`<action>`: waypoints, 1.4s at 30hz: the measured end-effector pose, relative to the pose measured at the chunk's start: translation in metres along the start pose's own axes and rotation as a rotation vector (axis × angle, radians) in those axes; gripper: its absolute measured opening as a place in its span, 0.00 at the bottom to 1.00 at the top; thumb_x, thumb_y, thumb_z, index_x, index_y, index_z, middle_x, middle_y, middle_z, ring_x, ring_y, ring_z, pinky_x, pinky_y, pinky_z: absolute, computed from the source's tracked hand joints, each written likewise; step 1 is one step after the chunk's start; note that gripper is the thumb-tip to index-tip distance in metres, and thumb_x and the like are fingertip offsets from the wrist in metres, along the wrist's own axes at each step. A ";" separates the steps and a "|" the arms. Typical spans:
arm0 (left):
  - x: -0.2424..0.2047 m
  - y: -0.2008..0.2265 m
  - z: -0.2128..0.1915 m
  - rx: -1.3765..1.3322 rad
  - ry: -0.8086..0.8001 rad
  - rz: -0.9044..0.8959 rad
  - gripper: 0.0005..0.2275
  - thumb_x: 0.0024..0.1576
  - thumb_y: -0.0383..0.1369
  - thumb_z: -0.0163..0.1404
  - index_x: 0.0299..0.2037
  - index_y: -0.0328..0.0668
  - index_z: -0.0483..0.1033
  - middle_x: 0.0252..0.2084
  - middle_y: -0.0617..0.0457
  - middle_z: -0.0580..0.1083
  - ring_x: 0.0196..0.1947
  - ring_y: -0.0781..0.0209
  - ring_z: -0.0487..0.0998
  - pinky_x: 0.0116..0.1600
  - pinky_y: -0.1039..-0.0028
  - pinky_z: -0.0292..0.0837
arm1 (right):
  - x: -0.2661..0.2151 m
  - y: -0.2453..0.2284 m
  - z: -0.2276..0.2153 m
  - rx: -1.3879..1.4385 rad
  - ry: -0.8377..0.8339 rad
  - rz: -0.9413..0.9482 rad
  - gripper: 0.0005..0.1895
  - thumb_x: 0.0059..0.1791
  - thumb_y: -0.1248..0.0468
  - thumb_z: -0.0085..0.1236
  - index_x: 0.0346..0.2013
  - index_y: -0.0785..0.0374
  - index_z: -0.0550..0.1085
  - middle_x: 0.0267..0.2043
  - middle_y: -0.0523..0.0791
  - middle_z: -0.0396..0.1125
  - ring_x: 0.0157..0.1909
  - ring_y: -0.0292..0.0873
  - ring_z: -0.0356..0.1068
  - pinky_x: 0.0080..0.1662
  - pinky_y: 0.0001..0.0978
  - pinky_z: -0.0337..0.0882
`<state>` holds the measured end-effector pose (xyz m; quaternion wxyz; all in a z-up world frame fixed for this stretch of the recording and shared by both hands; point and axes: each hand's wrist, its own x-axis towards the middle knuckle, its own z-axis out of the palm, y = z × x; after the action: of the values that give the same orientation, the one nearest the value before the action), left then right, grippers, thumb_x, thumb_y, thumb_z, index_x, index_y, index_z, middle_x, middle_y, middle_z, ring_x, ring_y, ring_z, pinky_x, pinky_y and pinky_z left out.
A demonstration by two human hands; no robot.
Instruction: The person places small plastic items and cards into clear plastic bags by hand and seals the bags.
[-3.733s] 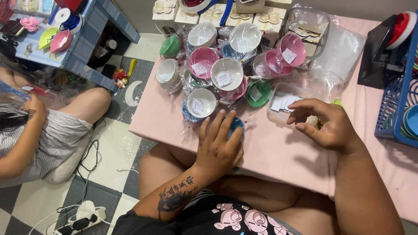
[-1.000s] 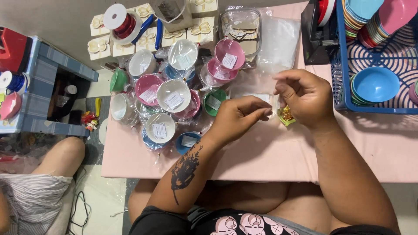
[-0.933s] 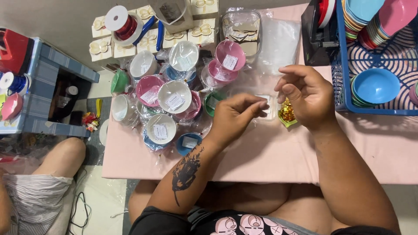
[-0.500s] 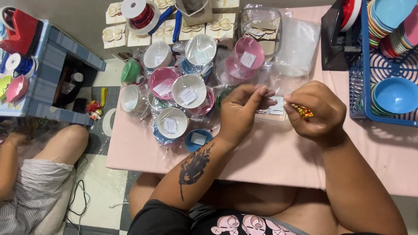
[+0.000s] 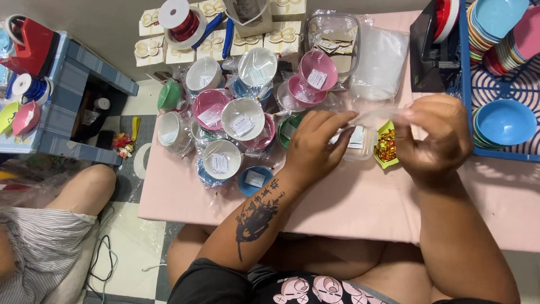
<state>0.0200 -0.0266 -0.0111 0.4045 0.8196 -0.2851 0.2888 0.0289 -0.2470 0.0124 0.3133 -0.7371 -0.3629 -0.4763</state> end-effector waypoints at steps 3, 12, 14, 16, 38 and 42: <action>0.006 0.013 -0.011 -0.278 0.206 -0.162 0.10 0.64 0.30 0.58 0.54 0.41 0.76 0.45 0.48 0.80 0.43 0.58 0.81 0.51 0.73 0.81 | -0.007 0.001 0.008 0.240 0.143 0.288 0.23 0.58 0.83 0.65 0.55 0.72 0.58 0.44 0.63 0.65 0.45 0.61 0.72 0.55 0.51 0.75; 0.007 0.016 -0.010 -0.383 0.256 -0.088 0.03 0.66 0.28 0.53 0.46 0.39 0.77 0.38 0.50 0.76 0.37 0.57 0.75 0.44 0.70 0.72 | -0.009 0.000 0.018 0.189 0.037 0.583 0.09 0.61 0.70 0.67 0.43 0.73 0.74 0.55 0.58 0.63 0.60 0.55 0.67 0.59 0.46 0.73; 0.009 0.017 -0.014 -0.351 0.271 -0.072 0.04 0.65 0.29 0.54 0.45 0.38 0.77 0.39 0.49 0.76 0.38 0.55 0.77 0.46 0.69 0.74 | -0.012 0.004 0.015 0.190 0.026 0.595 0.07 0.61 0.74 0.67 0.45 0.76 0.77 0.50 0.57 0.65 0.55 0.54 0.67 0.55 0.43 0.72; 0.008 0.016 -0.013 -0.323 0.289 -0.060 0.04 0.65 0.29 0.55 0.45 0.37 0.76 0.39 0.48 0.77 0.39 0.53 0.78 0.48 0.68 0.75 | -0.014 0.005 0.014 0.189 0.010 0.609 0.05 0.61 0.77 0.68 0.47 0.79 0.79 0.45 0.56 0.66 0.50 0.52 0.67 0.51 0.41 0.70; 0.003 0.012 -0.006 -1.551 0.032 -0.469 0.40 0.62 0.46 0.58 0.80 0.44 0.49 0.72 0.36 0.65 0.74 0.39 0.68 0.82 0.49 0.62 | 0.005 -0.039 0.030 0.305 -0.497 0.003 0.31 0.59 0.60 0.54 0.75 0.62 0.57 0.75 0.58 0.61 0.76 0.60 0.65 0.77 0.80 0.29; -0.013 -0.012 0.026 -1.470 0.212 -0.402 0.31 0.65 0.35 0.54 0.76 0.37 0.56 0.55 0.43 0.73 0.61 0.47 0.78 0.67 0.56 0.76 | 0.008 -0.042 0.027 0.526 -0.504 0.188 0.31 0.51 0.52 0.61 0.65 0.64 0.72 0.68 0.55 0.68 0.69 0.57 0.68 0.76 0.66 0.40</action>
<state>0.0258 -0.0392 -0.0391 0.9151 0.3440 -0.2091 0.0230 0.0095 -0.2005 0.0156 0.4351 -0.7556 -0.4694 -0.1394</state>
